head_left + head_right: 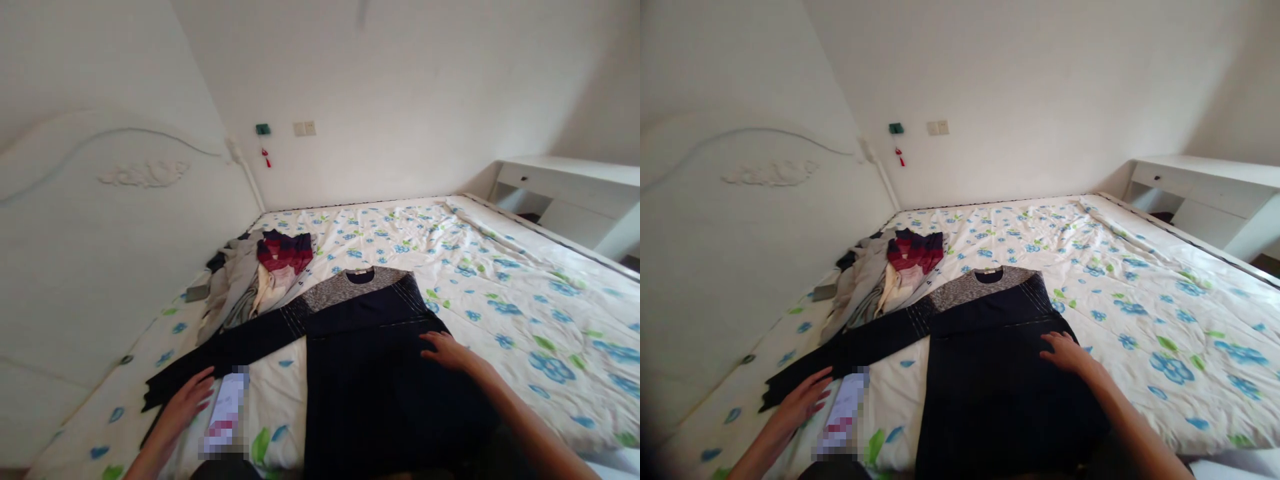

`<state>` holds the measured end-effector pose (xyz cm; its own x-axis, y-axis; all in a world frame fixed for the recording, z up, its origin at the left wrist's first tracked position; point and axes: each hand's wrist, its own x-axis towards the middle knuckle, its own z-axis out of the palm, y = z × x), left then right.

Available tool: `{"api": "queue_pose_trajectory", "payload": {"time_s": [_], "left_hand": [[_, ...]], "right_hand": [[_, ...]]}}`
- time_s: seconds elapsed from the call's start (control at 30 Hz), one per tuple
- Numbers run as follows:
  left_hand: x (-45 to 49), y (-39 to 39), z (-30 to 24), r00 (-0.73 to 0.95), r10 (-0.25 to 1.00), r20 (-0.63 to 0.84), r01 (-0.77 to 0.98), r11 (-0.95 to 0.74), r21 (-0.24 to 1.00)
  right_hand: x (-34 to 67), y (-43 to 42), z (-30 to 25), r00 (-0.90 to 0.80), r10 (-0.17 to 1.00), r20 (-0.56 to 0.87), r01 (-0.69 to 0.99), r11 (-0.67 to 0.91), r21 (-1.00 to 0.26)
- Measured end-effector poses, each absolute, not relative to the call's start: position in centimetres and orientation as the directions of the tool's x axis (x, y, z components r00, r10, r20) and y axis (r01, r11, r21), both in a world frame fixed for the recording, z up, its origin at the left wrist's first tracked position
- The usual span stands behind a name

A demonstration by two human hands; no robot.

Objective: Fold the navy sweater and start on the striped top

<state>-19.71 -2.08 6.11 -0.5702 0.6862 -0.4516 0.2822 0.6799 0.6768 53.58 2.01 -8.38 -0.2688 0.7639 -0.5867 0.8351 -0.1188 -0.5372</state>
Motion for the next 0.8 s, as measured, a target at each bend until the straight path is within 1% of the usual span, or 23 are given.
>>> {"api": "queue_pose_trajectory", "payload": {"time_s": [0.07, 0.13, 0.23, 0.33, 0.4, 0.47, 0.53, 0.6, 0.63, 0.7, 0.77, 0.8], "left_hand": [[-21.3, -5.2, 6.8, -0.592, 0.551, -0.588, -0.017, 0.72, 0.693], [-22.1, -6.9, 6.8, -0.563, 0.465, -0.683, -0.212, 0.718, 0.663], [-22.2, -6.5, 6.5, -0.538, 0.391, -0.746, -0.373, 0.683, 0.628], [-21.5, -3.9, 6.3, -0.554, 0.357, -0.752, -0.439, 0.641, 0.629], [-21.0, -2.1, 6.0, -0.581, 0.34, -0.739, -0.446, 0.627, 0.639], [-20.8, -0.7, 5.6, -0.643, 0.311, -0.7, -0.436, 0.602, 0.669], [-20.9, 0.6, 5.5, -0.722, 0.287, -0.629, -0.411, 0.554, 0.724], [-20.8, 2.1, 5.9, -0.802, 0.281, -0.526, -0.351, 0.491, 0.797], [-20.5, 3.1, 6.4, -0.835, 0.296, -0.464, -0.3, 0.463, 0.834], [-19.3, 5.7, 8.0, -0.871, 0.364, -0.33, -0.164, 0.417, 0.894], [-16.9, 9.2, 10.2, -0.853, 0.492, -0.173, 0.009, 0.346, 0.938], [-15.2, 11.2, 11.4, -0.822, 0.564, -0.083, 0.097, 0.281, 0.955]], "right_hand": [[52.1, -0.3, -7.2, -0.319, 0.766, -0.557, 0.755, -0.15, -0.638], [50.1, -2.3, -6.5, -0.37, 0.759, -0.535, 0.663, -0.188, -0.725], [47.1, -3.9, -6.5, -0.439, 0.739, -0.511, 0.559, -0.221, -0.799], [45.5, -4.1, -7.3, -0.444, 0.746, -0.496, 0.535, -0.223, -0.815], [45.6, -3.8, -7.9, -0.403, 0.778, -0.483, 0.532, -0.23, -0.815], [46.0, -3.5, -8.4, -0.361, 0.804, -0.473, 0.52, -0.248, -0.817], [46.5, -3.3, -8.6, -0.334, 0.814, -0.475, 0.515, -0.264, -0.815], [46.9, -3.2, -8.7, -0.319, 0.819, -0.477, 0.525, -0.266, -0.809], [46.9, -3.2, -8.7, -0.319, 0.819, -0.476, 0.531, -0.262, -0.806], [46.9, -3.1, -8.7, -0.331, 0.817, -0.472, 0.546, -0.242, -0.802], [46.8, -2.9, -8.6, -0.345, 0.814, -0.467, 0.561, -0.22, -0.798], [46.7, -2.8, -8.5, -0.349, 0.813, -0.465, 0.566, -0.213, -0.796]]}}
